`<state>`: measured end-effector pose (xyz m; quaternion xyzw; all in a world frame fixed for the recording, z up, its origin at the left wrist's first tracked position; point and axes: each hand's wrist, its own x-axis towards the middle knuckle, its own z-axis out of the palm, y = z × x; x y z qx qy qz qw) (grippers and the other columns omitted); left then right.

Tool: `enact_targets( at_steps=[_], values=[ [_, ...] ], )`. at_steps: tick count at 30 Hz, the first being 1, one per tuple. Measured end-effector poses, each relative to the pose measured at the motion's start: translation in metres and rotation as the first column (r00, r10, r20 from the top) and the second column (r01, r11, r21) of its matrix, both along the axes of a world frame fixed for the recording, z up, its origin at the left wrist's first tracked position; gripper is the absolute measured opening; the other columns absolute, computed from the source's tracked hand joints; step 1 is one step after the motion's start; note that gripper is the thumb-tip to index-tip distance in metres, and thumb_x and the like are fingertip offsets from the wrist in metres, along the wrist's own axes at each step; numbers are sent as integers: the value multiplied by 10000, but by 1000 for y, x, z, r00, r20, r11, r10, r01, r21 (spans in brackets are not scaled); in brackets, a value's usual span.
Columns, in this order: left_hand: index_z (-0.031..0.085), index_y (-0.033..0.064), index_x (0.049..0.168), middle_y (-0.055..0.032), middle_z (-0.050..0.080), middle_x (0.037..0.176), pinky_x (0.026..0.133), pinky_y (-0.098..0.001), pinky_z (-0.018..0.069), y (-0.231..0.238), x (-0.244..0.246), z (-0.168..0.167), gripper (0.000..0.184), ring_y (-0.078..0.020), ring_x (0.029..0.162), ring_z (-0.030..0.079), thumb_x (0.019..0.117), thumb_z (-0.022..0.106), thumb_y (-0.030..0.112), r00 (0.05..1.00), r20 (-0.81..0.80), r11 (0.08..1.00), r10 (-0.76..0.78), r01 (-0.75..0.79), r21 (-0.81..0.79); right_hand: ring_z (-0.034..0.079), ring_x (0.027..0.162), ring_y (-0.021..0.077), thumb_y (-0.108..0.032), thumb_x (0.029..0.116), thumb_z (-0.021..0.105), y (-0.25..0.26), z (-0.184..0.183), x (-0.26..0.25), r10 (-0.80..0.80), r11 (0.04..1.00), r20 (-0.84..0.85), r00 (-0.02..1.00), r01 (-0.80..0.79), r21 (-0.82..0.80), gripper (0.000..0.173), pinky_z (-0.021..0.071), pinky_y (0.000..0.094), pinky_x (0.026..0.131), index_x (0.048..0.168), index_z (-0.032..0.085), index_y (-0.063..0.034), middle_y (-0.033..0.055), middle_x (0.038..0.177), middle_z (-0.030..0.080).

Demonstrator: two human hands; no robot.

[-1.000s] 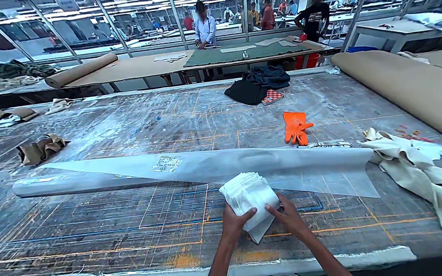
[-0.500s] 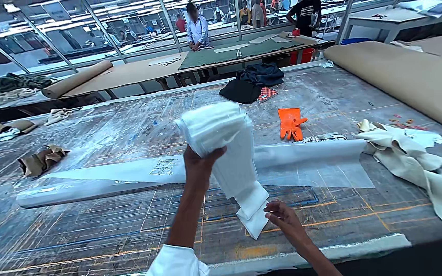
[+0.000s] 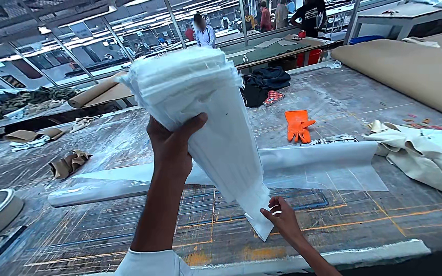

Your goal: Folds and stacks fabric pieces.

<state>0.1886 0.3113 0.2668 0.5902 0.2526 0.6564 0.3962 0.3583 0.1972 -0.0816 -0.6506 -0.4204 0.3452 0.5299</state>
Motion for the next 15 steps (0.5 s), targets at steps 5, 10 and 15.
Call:
enact_targets(
  at_steps=[5,10,15],
  values=[
    [500,120,1199,11,716,1018,794,-341,661,-24,4,48,485,-133,921,738,826,753,-60,999,33,1000,-6,6,13,530,1310,248,-475,630,928,26,32,-5,-51,981,-67,996,62,186,1040,536,459,993,1479,440,-125,136,1477,483],
    [533,119,1207,0,729,1025,807,-331,659,-48,-8,100,375,-139,934,742,899,723,22,1000,1,998,0,0,56,616,1230,129,-228,611,981,50,42,37,479,870,-111,871,-454,192,965,517,383,1081,1438,492,-135,26,1342,639],
    [566,80,1303,-121,679,1224,982,-485,596,41,-99,138,334,-259,1149,678,987,665,127,917,-234,897,-324,376,232,713,993,90,-147,759,896,17,22,44,772,634,-117,625,-772,52,470,589,340,946,1161,679,-35,2,1050,758]
  ],
)
